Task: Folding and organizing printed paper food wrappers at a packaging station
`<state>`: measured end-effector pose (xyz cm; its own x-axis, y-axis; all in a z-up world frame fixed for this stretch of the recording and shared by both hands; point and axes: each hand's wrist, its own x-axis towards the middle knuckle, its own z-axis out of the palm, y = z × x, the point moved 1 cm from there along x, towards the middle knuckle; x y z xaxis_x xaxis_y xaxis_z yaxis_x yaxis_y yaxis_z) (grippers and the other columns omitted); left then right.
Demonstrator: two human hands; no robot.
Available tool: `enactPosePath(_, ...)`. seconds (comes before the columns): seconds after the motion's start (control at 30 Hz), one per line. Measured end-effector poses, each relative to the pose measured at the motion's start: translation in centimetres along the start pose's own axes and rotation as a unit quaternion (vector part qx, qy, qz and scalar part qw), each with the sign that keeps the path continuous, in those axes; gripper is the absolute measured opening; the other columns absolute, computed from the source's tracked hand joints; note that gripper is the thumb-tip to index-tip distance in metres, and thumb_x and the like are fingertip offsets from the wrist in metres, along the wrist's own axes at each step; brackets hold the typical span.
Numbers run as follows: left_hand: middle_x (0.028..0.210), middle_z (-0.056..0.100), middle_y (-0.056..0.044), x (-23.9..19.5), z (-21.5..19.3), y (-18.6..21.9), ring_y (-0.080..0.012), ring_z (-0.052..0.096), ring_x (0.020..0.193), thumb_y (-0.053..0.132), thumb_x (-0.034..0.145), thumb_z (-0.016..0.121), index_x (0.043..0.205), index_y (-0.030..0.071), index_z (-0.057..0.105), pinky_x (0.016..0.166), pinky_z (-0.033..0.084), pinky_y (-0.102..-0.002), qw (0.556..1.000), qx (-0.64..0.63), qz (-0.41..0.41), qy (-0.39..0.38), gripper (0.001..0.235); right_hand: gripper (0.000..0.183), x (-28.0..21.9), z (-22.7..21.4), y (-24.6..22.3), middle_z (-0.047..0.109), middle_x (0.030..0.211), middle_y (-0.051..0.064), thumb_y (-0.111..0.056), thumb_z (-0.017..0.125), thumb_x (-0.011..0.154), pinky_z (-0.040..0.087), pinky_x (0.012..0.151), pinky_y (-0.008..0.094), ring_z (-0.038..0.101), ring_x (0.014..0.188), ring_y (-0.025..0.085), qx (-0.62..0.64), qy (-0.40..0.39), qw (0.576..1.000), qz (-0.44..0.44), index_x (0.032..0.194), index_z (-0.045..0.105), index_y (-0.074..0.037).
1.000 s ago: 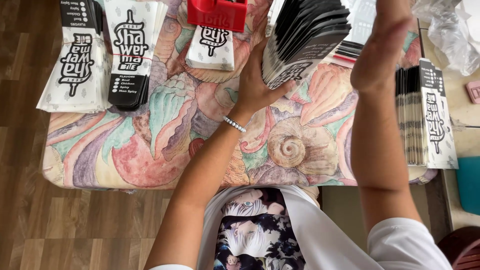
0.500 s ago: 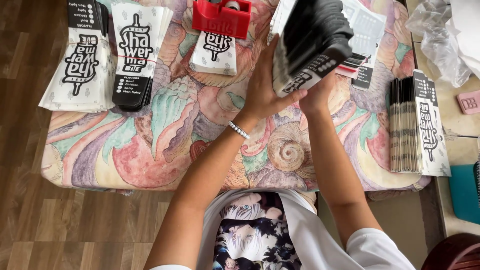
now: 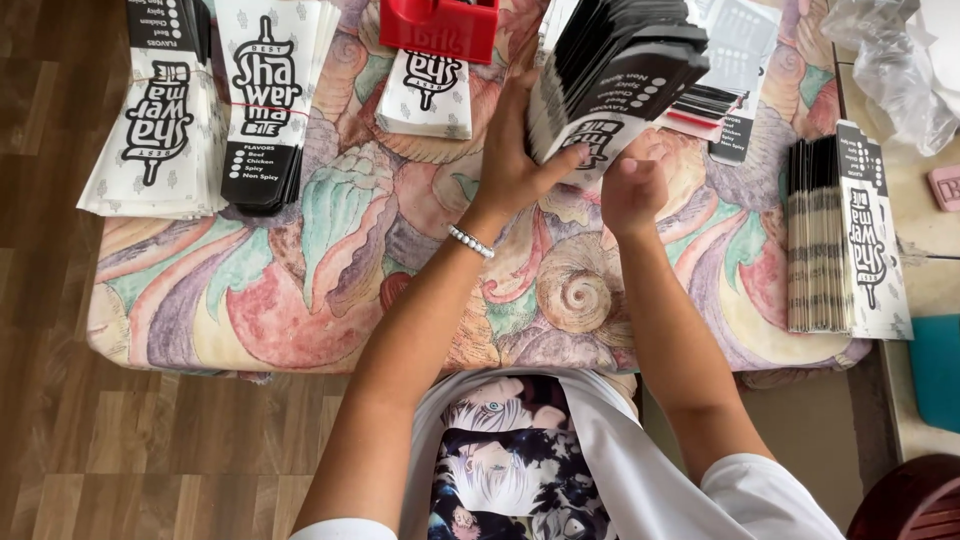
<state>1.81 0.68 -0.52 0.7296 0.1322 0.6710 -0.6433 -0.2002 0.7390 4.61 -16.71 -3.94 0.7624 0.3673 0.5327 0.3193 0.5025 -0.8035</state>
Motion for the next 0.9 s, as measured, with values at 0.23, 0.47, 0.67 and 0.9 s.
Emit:
enactPosePath(0.23, 0.141, 0.055, -0.008, 0.3, -0.4, 0.1, -0.0277, 0.058, 0.132, 0.04, 0.084, 0.085, 0.147, 0.013, 0.04, 0.114, 0.051, -0.041, 0.998, -0.061, -0.018, -0.031, 0.082, 0.026, -0.7, -1.3, 1.3, 0.046, 0.093, 0.003, -0.041, 0.044, 0.094, 0.036, 0.088, 0.036, 0.043, 0.091, 0.02, 0.005, 0.05, 0.998, -0.027, 0.097, 0.043, -0.015)
enactPosePath(0.47, 0.134, 0.057, -0.011, -0.1, -0.5, -1.1, -0.0288, 0.06, 0.124, 0.049, 0.083, 0.08, 0.144, 0.008, 0.038, 0.108, 0.052, -0.043, 0.999, -0.027, -0.019, -0.043, 0.085, 0.043, 0.0, 0.4, 0.0, 0.063, 0.106, 0.013, -0.032, 0.033, 0.099, 0.042, 0.099, 0.041, 0.055, 0.111, 0.027, -0.011, 0.065, 0.991, -0.117, 0.064, 0.042, -0.01)
enactPosePath(0.67, 0.144, 0.052, -0.009, 0.0, -1.3, -0.7, -0.0289, 0.056, 0.135, 0.04, 0.081, 0.085, 0.147, 0.012, 0.035, 0.115, 0.048, -0.043, 0.998, -0.037, -0.042, -0.038, 0.087, 0.077, 0.9, 2.5, -1.5, 0.045, 0.16, 0.012, -0.046, 0.045, 0.093, 0.025, 0.133, 0.039, 0.039, 0.153, 0.027, 0.049, 0.016, 0.998, -0.037, 0.159, 0.034, -0.007)
enactPosePath(0.9, 0.138, 0.058, -0.009, 0.1, -1.0, -1.1, -0.0292, 0.063, 0.126, 0.05, 0.081, 0.081, 0.145, 0.013, 0.037, 0.107, 0.054, -0.044, 0.998, -0.023, -0.033, -0.038, 0.086, 0.062, 0.4, 1.6, -0.2, 0.052, 0.149, 0.011, -0.041, 0.039, 0.093, 0.03, 0.122, 0.037, 0.045, 0.14, 0.024, 0.007, 0.034, 0.998, -0.048, 0.139, 0.052, -0.002)
